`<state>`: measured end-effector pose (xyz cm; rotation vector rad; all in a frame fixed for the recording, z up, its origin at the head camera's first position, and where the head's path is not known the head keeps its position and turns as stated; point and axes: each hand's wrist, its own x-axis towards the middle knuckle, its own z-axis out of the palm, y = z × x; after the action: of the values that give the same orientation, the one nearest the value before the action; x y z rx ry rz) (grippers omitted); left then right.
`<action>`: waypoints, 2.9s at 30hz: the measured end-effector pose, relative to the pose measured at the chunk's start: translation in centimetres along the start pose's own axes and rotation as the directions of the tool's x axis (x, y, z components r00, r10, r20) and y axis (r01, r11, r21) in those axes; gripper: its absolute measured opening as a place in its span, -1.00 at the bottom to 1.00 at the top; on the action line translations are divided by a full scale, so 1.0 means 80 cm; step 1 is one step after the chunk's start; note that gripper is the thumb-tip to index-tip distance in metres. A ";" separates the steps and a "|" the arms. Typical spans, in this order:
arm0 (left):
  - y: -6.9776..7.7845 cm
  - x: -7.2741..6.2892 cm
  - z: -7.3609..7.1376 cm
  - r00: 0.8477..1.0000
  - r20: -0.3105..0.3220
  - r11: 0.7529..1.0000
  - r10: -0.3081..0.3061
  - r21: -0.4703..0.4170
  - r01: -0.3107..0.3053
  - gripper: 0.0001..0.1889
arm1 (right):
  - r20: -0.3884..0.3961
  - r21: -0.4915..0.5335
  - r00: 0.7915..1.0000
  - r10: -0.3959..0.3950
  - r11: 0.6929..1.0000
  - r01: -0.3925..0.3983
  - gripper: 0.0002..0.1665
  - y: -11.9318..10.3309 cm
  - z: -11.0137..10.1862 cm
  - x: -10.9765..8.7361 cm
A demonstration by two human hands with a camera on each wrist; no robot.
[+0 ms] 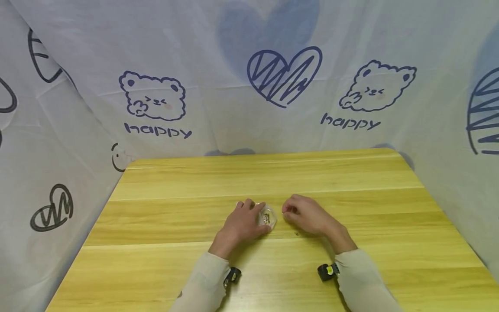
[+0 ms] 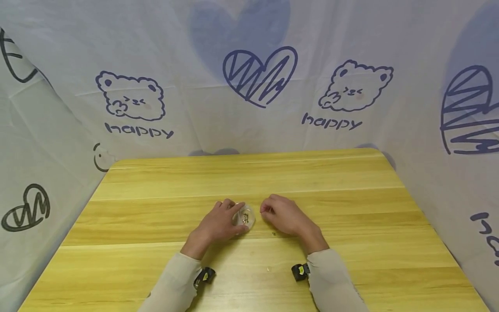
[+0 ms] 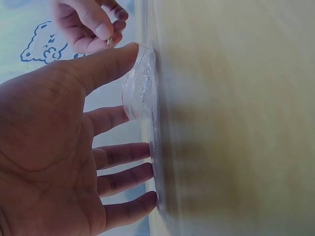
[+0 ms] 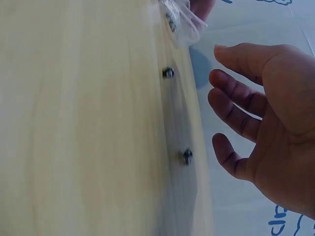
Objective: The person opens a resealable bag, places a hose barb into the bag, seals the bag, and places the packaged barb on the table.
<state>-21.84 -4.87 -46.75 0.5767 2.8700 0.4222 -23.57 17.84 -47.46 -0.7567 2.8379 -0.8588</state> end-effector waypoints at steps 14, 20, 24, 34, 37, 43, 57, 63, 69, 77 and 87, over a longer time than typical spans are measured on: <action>0.001 0.000 -0.001 1.000 0.002 1.000 0.007 0.026 -0.007 -0.25 | 0.026 0.027 1.000 -0.005 1.000 0.005 -0.91 -0.024 0.015 0.023; 0.001 0.000 -0.001 1.000 -0.003 1.000 0.009 0.026 -0.009 -0.26 | 0.034 0.016 0.999 -0.003 1.000 0.003 -0.90 -0.027 0.022 0.027; 0.001 0.001 0.001 1.000 0.001 0.999 0.008 0.038 -0.009 -0.26 | 0.040 0.012 0.999 0.003 1.000 -0.004 -0.87 -0.027 0.025 0.027; 0.000 0.001 0.000 1.000 0.001 0.999 -0.002 0.037 0.002 -0.25 | 0.017 0.029 1.000 0.011 1.000 -0.011 -0.87 -0.016 0.017 0.013; -0.001 0.000 0.000 1.000 -0.002 0.999 -0.003 0.035 0.003 -0.25 | 0.015 0.026 1.000 0.021 0.999 -0.021 -0.87 -0.012 0.013 0.005; 0.001 -0.001 -0.002 1.000 -0.001 1.000 -0.006 0.027 0.006 -0.24 | 0.023 0.003 1.000 0.015 1.000 -0.015 -0.88 -0.004 0.004 -0.008; 0.001 -0.001 -0.002 1.000 0.004 1.000 -0.008 0.012 0.008 -0.24 | 0.066 -0.035 0.998 0.018 0.999 -0.016 -0.87 0.006 -0.006 -0.038; 0.000 -0.002 -0.002 1.000 0.010 1.000 -0.004 0.004 0.004 -0.24 | 0.091 -0.060 0.996 0.000 0.998 0.005 -0.86 0.006 -0.007 -0.048; 0.001 -0.001 -0.003 1.000 0.002 1.000 0.001 0.005 -0.001 -0.24 | 0.111 -0.102 0.994 -0.010 0.995 0.021 -0.88 0.005 -0.008 -0.051; 0.001 0.000 -0.002 1.000 0.011 1.000 -0.003 -0.004 0.003 -0.24 | 0.099 -0.159 0.995 -0.023 0.987 0.039 -0.95 0.006 -0.004 -0.051; 0.000 -0.001 0.001 1.000 0.017 1.000 -0.010 -0.006 0.010 -0.24 | 0.085 -0.157 0.995 -0.044 0.986 0.057 -0.95 0.004 -0.001 -0.051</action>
<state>-21.73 -4.90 -46.81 0.5623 2.8537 0.4222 -20.16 20.05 -47.84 -0.8643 2.8520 -0.5966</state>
